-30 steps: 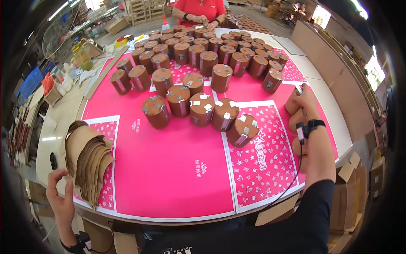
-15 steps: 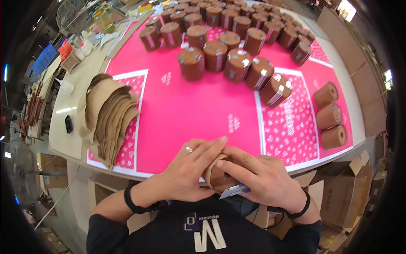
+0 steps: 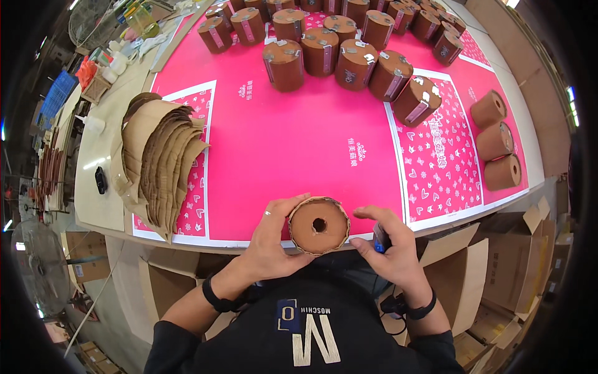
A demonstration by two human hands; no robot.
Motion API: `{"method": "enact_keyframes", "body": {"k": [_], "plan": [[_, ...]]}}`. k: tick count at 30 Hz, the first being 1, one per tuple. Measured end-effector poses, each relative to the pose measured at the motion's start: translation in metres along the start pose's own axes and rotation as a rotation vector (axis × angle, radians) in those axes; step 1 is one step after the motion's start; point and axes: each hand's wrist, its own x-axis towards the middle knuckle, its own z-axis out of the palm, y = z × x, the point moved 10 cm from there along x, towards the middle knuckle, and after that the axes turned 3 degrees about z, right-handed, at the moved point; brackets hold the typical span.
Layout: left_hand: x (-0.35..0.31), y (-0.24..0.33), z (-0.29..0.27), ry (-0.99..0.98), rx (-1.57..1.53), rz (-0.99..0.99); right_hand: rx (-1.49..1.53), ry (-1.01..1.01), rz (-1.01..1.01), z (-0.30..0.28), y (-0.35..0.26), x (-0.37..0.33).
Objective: The person removes cardboard from cylindrical objects using a utility knife, then uses the knife to carve a hole into the center of each cylinder before placing it on a pink surface.
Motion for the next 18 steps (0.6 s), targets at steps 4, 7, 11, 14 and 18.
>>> {"method": "enact_keyframes", "body": {"k": [4, 7, 11, 14, 18], "plan": [[0.001, 0.005, -0.001, 0.001, 0.022, 0.015, -0.051, 0.109, -0.057, -0.007, -0.011, -0.005], [0.003, 0.012, -0.002, 0.005, 0.070, 0.014, 0.019, 0.119, 0.004, -0.011, -0.016, -0.004], [0.001, -0.015, -0.002, 0.033, -0.444, -0.326, 0.235, -0.032, 0.256, 0.002, 0.011, -0.006], [-0.017, -0.052, 0.016, 0.039, -0.851, -0.736, 0.302, -0.096, 0.282, 0.011, 0.012, -0.010], [-0.017, -0.051, 0.016, 0.004, -0.957, -0.806, 0.268, -0.105, 0.250, 0.019, 0.005, -0.010]]}}
